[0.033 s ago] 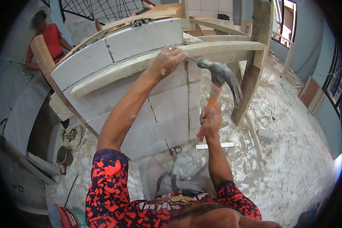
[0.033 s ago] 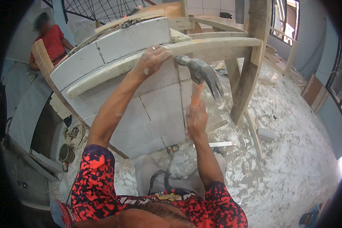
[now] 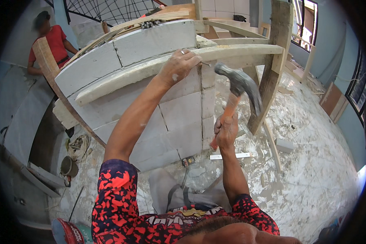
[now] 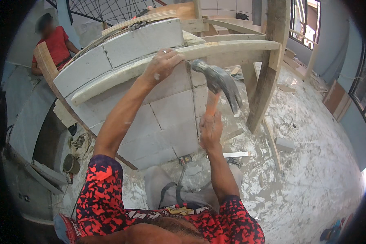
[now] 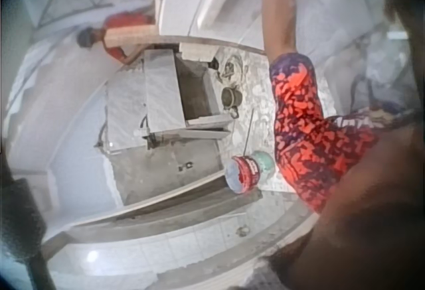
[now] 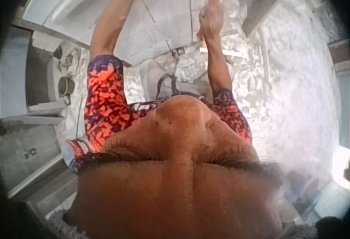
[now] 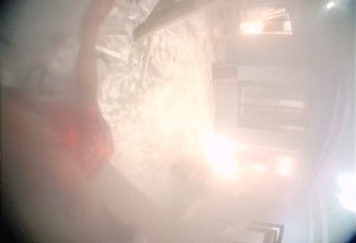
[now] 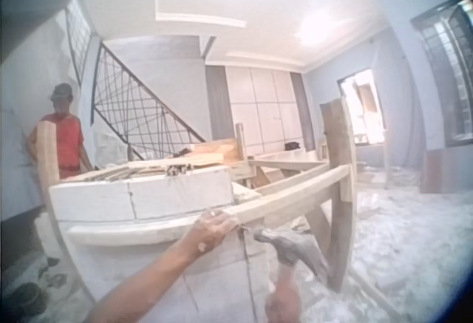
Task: The person saws a wooden board and then uses a hammer to drive nails into a wooden frame being built around a block wall.
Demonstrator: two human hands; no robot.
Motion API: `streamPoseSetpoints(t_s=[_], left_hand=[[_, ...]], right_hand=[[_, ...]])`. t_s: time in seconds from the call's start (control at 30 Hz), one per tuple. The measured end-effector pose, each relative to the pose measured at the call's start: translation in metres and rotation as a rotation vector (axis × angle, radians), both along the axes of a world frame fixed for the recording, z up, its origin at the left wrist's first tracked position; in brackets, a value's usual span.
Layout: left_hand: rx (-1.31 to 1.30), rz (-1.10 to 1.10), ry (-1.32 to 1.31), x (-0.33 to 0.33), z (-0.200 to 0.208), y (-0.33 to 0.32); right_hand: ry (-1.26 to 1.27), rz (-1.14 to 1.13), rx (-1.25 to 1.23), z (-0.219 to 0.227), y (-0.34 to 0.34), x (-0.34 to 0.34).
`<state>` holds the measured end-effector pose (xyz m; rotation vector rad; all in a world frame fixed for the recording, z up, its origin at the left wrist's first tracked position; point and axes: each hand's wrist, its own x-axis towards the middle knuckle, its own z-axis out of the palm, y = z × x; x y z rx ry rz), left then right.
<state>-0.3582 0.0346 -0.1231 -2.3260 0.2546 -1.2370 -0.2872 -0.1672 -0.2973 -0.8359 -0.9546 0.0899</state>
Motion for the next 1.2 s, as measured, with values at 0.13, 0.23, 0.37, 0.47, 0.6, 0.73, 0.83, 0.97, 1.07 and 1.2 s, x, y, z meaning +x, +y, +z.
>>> streamPoseSetpoints(t_s=[0.13,0.23,0.37,0.47,0.6,0.73,0.83,0.97,1.07,1.2], left_hand=[[0.035,-0.009,-0.032,0.004,0.001,-0.002],[0.058,-0.030,-0.017,0.002,0.000,0.006],[0.054,0.030,0.003,0.000,0.000,0.004],[0.062,0.025,-0.006,0.003,-0.001,0.004],[0.055,0.017,0.008,0.001,-0.003,0.008],[0.061,0.010,0.003,0.005,0.000,0.005],[0.040,0.022,0.025,-0.001,-0.002,0.010],[-0.018,0.206,-0.048,-0.007,-0.003,-0.001],[0.006,0.544,-0.051,-0.037,-0.004,0.009],[0.050,0.732,0.038,-0.061,0.002,0.008]], right_hand=[[0.010,-0.071,0.142,-0.010,0.012,0.002],[0.007,0.000,-0.080,-0.017,0.020,0.013],[0.009,-0.014,0.111,-0.018,0.006,-0.003],[-0.056,-0.122,0.006,-0.016,0.022,0.006],[-0.022,-0.059,0.019,-0.023,0.014,0.005],[-0.175,-0.290,-0.008,-0.039,0.030,0.019],[-0.017,-0.065,-0.106,-0.025,0.023,0.009],[0.027,-0.059,0.010,-0.036,0.002,0.006],[0.048,-0.073,0.036,-0.044,-0.016,0.010],[0.142,-0.032,-0.003,-0.040,-0.017,0.004]])
